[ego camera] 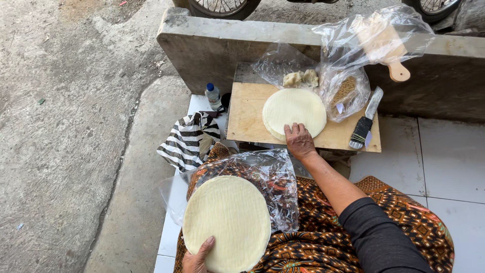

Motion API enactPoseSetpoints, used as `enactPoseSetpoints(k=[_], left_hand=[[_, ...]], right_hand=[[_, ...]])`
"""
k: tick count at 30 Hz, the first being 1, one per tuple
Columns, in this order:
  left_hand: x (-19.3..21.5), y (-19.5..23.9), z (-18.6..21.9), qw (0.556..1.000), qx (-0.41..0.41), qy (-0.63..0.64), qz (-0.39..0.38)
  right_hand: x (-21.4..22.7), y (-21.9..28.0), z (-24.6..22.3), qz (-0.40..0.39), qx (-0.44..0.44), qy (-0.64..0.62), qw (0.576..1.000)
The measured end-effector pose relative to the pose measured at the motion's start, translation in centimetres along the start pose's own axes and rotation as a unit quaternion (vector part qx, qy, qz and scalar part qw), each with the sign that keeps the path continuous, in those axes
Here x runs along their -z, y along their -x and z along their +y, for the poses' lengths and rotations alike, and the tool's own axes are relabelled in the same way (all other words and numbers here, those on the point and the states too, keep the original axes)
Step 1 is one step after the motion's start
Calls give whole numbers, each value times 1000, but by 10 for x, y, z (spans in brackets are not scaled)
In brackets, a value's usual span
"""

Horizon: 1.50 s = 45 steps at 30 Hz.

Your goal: The person separates thin white dough rounds from a stack, folds them, and places them onto a plastic sheet. They then place green stalks on a wooden board and cut them into smaller pieces using a metal knife.

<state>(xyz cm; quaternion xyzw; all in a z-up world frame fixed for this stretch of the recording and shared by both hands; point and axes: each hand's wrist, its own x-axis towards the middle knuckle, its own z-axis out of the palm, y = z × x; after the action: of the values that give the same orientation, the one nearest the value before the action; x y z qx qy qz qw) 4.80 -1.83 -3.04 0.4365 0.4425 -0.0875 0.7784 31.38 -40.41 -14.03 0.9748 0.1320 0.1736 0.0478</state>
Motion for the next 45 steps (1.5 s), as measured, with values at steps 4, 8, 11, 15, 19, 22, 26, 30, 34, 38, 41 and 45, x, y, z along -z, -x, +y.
enactPoseSetpoints(k=[4, 8, 11, 15, 19, 22, 26, 30, 34, 38, 41, 45], left_hand=[[-3, 3, 1, 1000, -21, -16, 10], [-4, 6, 3, 1000, -9, -24, 12], [-6, 7, 5, 999, -7, -31, 14], [-3, 8, 4, 1000, -10, -24, 2], [-1, 5, 4, 999, -19, -27, -14], [-1, 5, 6, 999, -15, -28, -28], [-5, 10, 7, 999, -10, -40, -32], [-5, 17, 7, 997, -30, -44, -51], [0, 19, 10, 998, -25, -33, -57], [4, 18, 7, 998, -14, 9, -64], [2, 22, 1, 992, -48, 74, -88], [2, 39, -1, 986, -67, 99, -116]], right_hand=[[-1, 2, -5, 3, -13, -15, 1000], [-2, 0, -10, 16, -3, 0, 1000], [1, -4, -18, -2, -17, -5, 1000], [7, -1, -25, -37, -54, -11, 998], [11, 5, -13, -33, -56, -16, 998], [12, 8, -6, -42, -39, -26, 998], [11, 12, -9, -47, -46, -46, 997], [18, 18, -10, -33, -59, -81, 994], [48, 16, -23, 31, -80, -89, 992], [129, 25, -81, 173, 24, -217, 960], [215, 60, -145, 157, 188, -336, 909], [293, 94, -190, 11, 261, -472, 842]])
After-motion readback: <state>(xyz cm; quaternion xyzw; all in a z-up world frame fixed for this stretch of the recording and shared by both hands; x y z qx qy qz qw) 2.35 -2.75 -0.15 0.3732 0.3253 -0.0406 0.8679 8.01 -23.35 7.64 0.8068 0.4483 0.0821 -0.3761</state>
